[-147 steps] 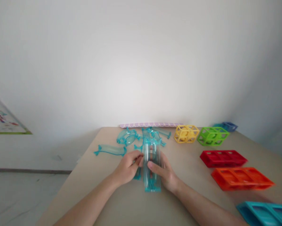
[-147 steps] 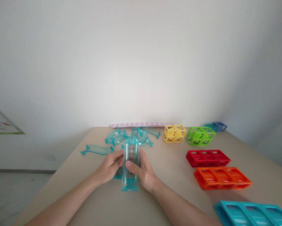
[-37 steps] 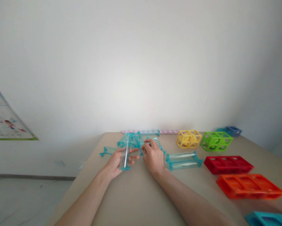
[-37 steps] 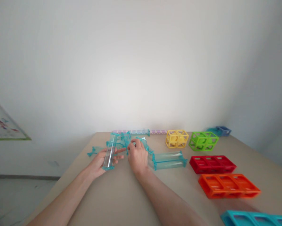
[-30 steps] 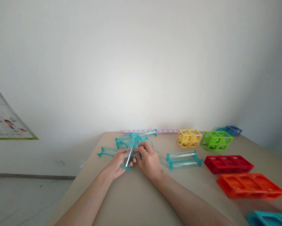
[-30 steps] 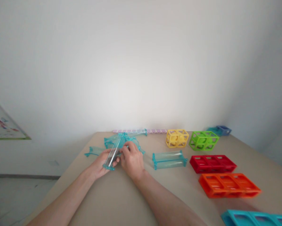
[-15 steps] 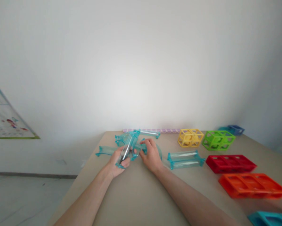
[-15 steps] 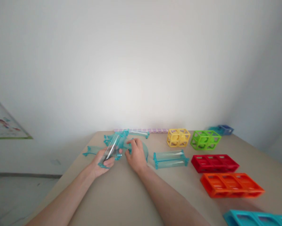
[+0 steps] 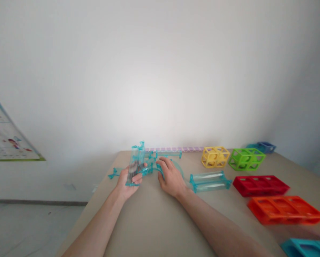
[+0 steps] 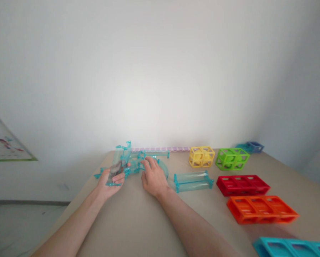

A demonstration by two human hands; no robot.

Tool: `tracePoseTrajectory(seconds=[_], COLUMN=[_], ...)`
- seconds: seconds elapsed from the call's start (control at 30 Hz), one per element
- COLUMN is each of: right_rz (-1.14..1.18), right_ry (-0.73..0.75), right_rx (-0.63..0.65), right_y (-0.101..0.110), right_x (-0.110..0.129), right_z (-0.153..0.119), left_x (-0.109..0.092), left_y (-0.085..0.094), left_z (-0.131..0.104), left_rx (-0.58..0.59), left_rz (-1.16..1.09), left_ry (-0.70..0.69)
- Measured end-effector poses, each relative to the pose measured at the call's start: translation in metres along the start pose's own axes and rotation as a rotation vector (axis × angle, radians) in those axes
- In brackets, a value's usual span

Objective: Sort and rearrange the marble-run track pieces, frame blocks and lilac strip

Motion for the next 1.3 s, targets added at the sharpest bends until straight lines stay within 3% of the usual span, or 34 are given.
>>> tracePoseTrajectory(seconds=[0.1, 0.23, 0.43, 0.57, 0.73, 0.8, 0.9, 1.07, 1.1, 1.2, 1.3], right_rz=[-0.123, -0.292, -0.373, -0.371, -0.231, -0.129, 0.065, 0.440, 0.655, 0.969, 0.935], right_ry=[-0.111, -0.268, -0.211, -0.218, -0.306, -0.343, -0.379, -0.350, -0.386, -0.489, -0.426], right_rx=[0.028, 0.114, 0.373, 0.309, 0.076, -0.013, -0.100, -0.058, -0.054, -0.031, -0.100], right_y=[0.012, 0.025, 0.006, 0.008, 0.037, 0.050, 0.058, 0.033, 0.026, 0.014, 0.027], right_x=[-0.010, -0.045, -0.072, -0.068, -0.055, -0.044, -0.026, -0.003, -0.004, -0.008, -0.008], right_z=[0.009, 0.040, 0.078, 0.089, 0.094, 0.084, 0.043, -0.047, -0.060, -0.075, -0.069], left_x=[0.003, 0.011, 0.013, 0.015, 0.022, 0.022, 0.015, -0.005, -0.008, -0.005, 0.016], left_y=[0.003, 0.004, 0.002, 0.002, -0.004, -0.006, -0.005, 0.001, 0.000, -0.011, -0.029], left_z=[0.003, 0.005, 0.004, 0.003, -0.001, -0.002, -0.003, -0.007, -0.008, -0.012, -0.020], left_rx=[-0.047, -0.086, -0.086, -0.065, -0.055, -0.071, -0.126, -0.232, -0.233, -0.173, -0.065], left_rz=[0.056, 0.136, 0.222, 0.300, 0.391, 0.409, 0.415, 0.384, 0.377, 0.375, 0.394], left_ry=[0.013, 0.021, 0.036, 0.018, -0.062, -0.107, -0.211, -0.373, -0.384, -0.356, -0.271])
Point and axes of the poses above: each hand's wrist, its own z-axis towards the middle knuckle, its own y-axis out of the back of the hand, x = y × z, the point moved 6 cm from there along z, towards the middle knuckle
